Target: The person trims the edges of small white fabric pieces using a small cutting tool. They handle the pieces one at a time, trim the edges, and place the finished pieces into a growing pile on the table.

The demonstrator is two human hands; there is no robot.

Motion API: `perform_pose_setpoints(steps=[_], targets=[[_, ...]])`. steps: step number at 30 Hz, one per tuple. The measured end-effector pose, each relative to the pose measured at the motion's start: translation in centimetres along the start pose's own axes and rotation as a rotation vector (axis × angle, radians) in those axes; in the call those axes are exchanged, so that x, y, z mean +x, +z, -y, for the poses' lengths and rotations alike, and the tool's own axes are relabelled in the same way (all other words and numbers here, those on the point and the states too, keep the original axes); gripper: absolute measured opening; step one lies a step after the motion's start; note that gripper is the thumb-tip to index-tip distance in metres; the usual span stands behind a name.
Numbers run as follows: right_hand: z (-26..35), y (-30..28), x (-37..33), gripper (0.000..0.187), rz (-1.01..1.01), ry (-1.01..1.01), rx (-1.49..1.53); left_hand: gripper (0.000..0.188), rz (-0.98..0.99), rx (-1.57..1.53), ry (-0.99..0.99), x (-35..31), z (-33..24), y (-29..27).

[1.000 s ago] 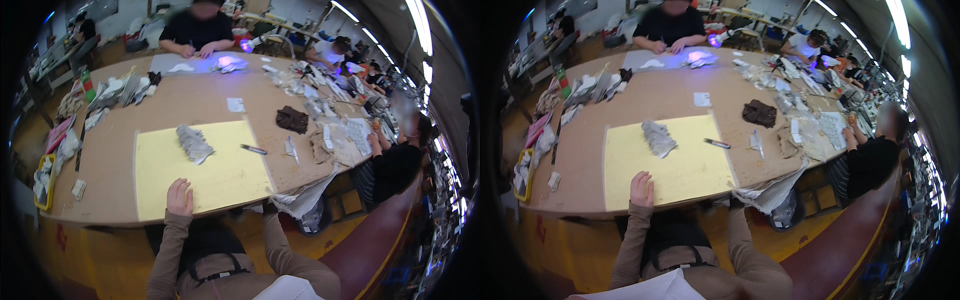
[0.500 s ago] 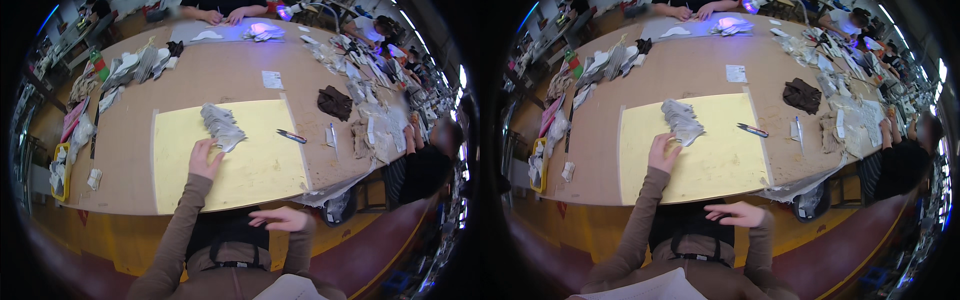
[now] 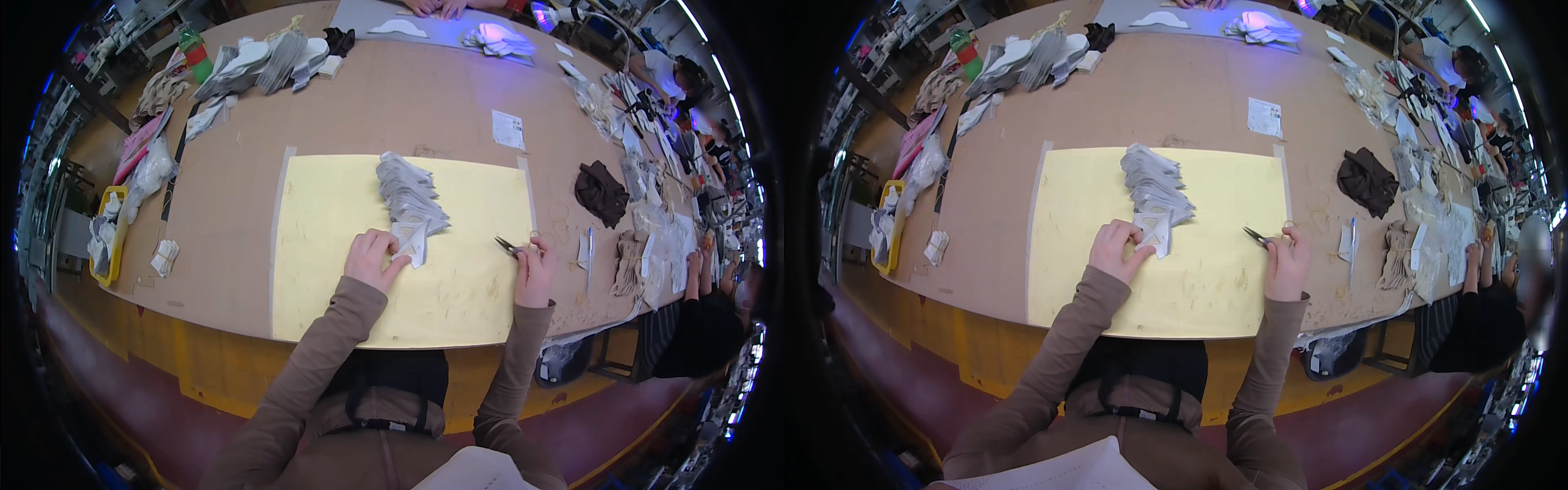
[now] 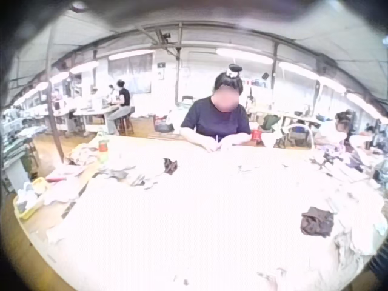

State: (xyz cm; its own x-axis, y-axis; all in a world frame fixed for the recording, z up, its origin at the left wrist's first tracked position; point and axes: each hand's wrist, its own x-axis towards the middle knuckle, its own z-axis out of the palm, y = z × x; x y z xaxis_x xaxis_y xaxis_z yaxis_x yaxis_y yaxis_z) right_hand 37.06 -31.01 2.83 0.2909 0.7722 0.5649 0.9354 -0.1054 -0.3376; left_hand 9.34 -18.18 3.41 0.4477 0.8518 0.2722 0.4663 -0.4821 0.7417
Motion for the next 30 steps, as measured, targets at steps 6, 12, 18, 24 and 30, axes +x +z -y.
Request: perform_pose_setpoints(steps=[6,12,18,24,30], targets=[[5.0,-1.4,-2.0,0.023,-0.326,0.576,0.838,0.013,0.172,-0.592,-0.245,-1.9,-0.4,-2.5],[13.4,-2.0,-2.7,0.037,0.186,0.339,1.063,0.014,0.002,-1.058,-0.447,-5.1,-2.0,-4.8],[17.0,0.1,-0.7,0.040,0.340,-0.079,0.693,0.028,0.131,-0.892,-0.285,-5.2,-2.2,-6.2],[17.5,-0.2,-1.0,0.038,0.347,-0.012,0.713,0.041,0.143,-1.030,-0.433,-5.2,-3.3,-6.2],[18.2,-0.3,-1.5,0.036,0.333,0.082,0.745,0.044,0.200,-0.845,-0.536,-5.6,-3.2,-6.7]])
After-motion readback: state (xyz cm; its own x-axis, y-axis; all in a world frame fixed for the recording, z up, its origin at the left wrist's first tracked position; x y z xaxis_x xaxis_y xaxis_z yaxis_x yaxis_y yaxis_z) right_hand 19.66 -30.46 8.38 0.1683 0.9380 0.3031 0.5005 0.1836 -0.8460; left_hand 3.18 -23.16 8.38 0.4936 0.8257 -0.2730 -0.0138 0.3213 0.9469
